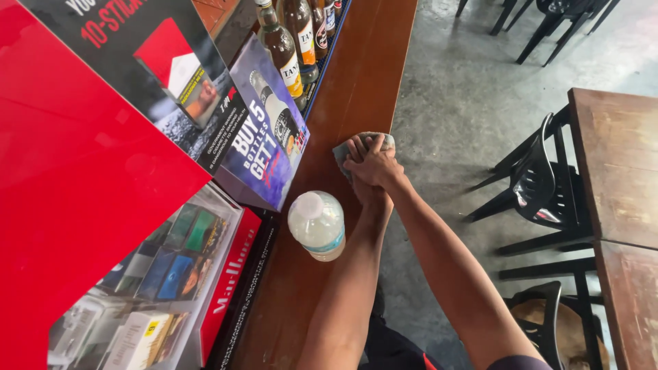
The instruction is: Wiping down the bar counter and organizing bottles in a restaurant.
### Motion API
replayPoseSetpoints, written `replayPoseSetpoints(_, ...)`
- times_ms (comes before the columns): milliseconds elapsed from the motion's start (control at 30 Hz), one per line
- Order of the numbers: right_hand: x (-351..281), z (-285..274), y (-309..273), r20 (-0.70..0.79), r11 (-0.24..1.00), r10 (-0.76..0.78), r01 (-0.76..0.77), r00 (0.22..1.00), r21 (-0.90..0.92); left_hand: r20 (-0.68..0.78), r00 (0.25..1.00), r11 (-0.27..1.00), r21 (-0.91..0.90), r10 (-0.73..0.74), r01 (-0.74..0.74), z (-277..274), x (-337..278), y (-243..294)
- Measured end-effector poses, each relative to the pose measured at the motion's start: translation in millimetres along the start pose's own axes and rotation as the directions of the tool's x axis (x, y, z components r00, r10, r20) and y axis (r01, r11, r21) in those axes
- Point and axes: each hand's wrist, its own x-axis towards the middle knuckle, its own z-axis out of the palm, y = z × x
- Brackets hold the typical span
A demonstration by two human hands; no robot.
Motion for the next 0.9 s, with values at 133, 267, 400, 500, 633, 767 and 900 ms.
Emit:
replayPoseSetpoints(133, 25.7, 9.4, 8.5, -0.081, 0.997, -0.071, 0.069, 0.994, -0.021, 0.029, 1.000, 1.000, -0.024, -0.005, 0.006, 8.7, 5.5, 9.1)
replayPoseSetpoints(267, 20.8, -1.8, 0.0, -0.114, 0.999, -0.031, 0.033, 0.993, 0.015, 0.069, 0.997, 0.999, -0.038, -0.036, 0.039, 36.0, 12.5, 22.2)
replayPoseSetpoints(400, 21.5, -16.0, -7.7, -0.097, 0.997, -0.013, 0.020, 0.995, 0.069, 0.056, 0.998, 0.999, 0.039, -0.034, 0.031, 77.7, 35.8, 38.6)
replayPoseSetpoints(500, 53.7, -15.2, 4.7, -0.131, 0.999, -0.053, 0.054, 0.990, 0.005, 0.231, 0.972, 0.999, -0.032, -0.033, 0.041, 101.3, 65.4, 59.6)
replayPoseSetpoints(633, 59.7, -28.6, -6.5, -0.086, 1.000, 0.020, -0.021, 0.996, -0.009, 0.169, 0.985, 0.999, 0.003, -0.035, 0.035, 126.4, 79.3, 63.7)
replayPoseSetpoints(767, 87.3, -36.1, -4.6, -0.057, 0.998, 0.021, -0.024, 0.998, -0.055, 0.201, 0.979, 0.998, 0.052, 0.010, -0.021, 112.9, 93.8, 65.0)
replayPoseSetpoints(900, 108.7, -38.8, -2.4, -0.045, 0.996, 0.048, -0.052, 0.998, -0.078, 0.060, 0.998, 0.987, 0.163, -0.007, -0.003, 96.9, 97.2, 65.0)
